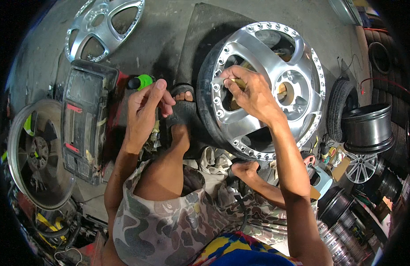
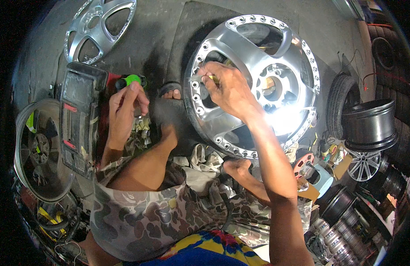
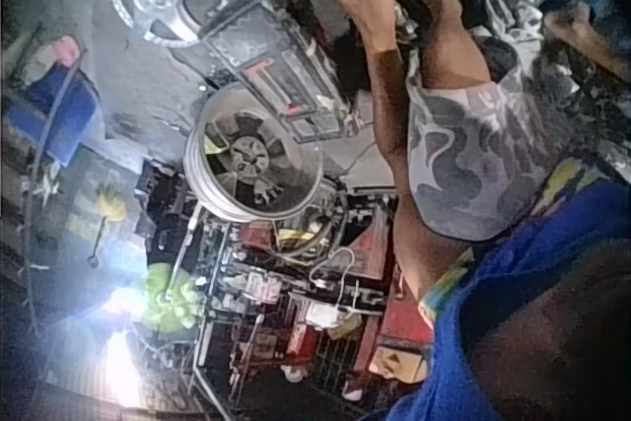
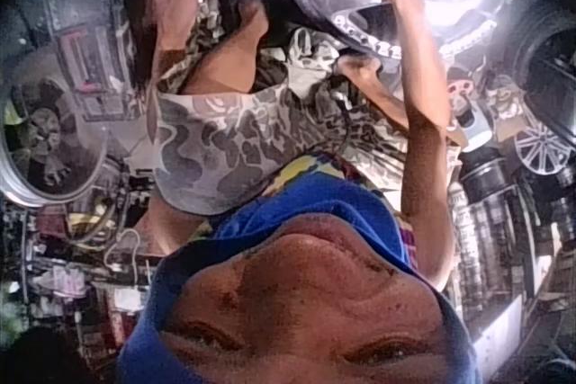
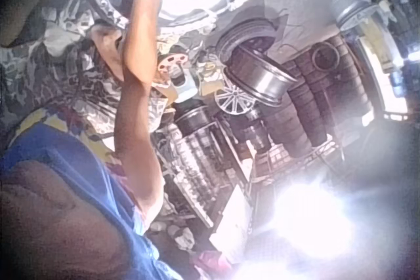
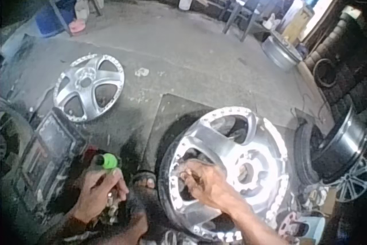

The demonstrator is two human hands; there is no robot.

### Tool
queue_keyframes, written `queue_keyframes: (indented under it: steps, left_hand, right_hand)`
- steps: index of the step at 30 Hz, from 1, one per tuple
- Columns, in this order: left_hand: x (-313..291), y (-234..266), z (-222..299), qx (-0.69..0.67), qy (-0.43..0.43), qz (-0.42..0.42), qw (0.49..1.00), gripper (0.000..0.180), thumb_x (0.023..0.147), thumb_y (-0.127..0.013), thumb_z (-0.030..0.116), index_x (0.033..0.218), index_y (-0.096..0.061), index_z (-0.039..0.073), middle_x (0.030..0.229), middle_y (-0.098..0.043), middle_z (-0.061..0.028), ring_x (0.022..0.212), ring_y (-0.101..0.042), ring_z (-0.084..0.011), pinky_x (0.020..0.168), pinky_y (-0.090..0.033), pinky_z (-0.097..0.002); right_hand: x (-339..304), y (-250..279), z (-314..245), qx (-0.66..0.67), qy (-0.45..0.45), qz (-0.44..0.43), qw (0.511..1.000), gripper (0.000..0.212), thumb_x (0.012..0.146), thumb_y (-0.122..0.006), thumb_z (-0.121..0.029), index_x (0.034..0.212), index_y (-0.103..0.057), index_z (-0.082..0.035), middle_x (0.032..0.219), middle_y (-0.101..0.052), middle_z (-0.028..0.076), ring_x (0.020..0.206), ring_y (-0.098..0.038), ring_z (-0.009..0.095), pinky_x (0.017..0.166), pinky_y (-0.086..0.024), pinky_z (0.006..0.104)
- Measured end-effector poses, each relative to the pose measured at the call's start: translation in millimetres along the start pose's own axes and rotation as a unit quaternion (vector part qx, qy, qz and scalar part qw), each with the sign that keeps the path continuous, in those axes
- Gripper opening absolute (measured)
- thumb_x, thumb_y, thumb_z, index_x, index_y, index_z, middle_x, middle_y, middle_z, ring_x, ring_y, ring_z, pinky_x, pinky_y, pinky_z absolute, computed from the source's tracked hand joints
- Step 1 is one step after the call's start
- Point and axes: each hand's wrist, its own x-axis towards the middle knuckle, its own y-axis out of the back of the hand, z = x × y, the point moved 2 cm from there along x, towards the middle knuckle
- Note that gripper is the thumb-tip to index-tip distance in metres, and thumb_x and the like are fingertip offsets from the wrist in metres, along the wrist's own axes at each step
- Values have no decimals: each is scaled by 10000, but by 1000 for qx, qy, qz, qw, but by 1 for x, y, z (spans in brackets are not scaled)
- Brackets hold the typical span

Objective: The person sits on the floor and applies small circular stickers to the bolt holes around the edge of a silver wheel rim. They peel each sticker from a backing sheet and press it into place, working around the rim in sequence.

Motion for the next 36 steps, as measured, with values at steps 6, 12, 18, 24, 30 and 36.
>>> queue_keyframes:
  steps: [6,12,18,24,30,36]
  left_hand:
    - [1,2,0,-7,-4,-1,1000,545,1161,-592,452,862,-729,17,769,-666,-11,684,-637,-84,627,-482,-259]
    - [0,3,-1,4,2,7,1000,553,1157,-596,460,856,-728,16,771,-668,-12,682,-635,-83,627,-482,-262]
    - [-1,3,1,4,2,13,1000,556,1154,-601,462,851,-730,14,757,-661,-11,679,-631,-85,623,-478,-263]
    - [1,3,-1,-1,-5,4,1000,552,1154,-605,458,853,-730,12,771,-665,-14,682,-632,-89,620,-476,-263]
    - [-2,2,1,14,10,-6,1000,480,1199,-527,357,886,-676,25,851,-620,-29,723,-562,-100,672,-457,-281]
    - [-1,3,-1,15,5,-14,1000,481,1199,-528,361,890,-680,26,867,-624,-31,728,-564,-100,677,-465,-278]
  right_hand:
    - [-5,2,7,-5,52,-89,995,136,1036,-685,-31,1159,-734,1,1095,-751,149,997,-749,308,853,-615,440]
    - [-5,1,4,28,70,-52,996,130,1026,-691,-18,1153,-717,-5,1113,-747,141,1045,-734,343,888,-599,442]
    - [-8,2,9,6,94,-148,985,156,993,-705,26,1143,-706,-17,1099,-741,128,1037,-732,335,888,-570,457]
    - [-8,4,3,12,142,-146,979,184,919,-669,68,1080,-666,-20,1033,-715,161,1001,-718,417,841,-547,526]
    - [-10,3,7,-25,151,-206,967,125,952,-681,16,1072,-673,-14,1085,-735,164,1072,-718,427,918,-566,542]
    - [-7,2,7,-8,173,-204,964,128,968,-692,28,1092,-678,-2,1071,-725,142,1031,-705,393,895,-540,513]
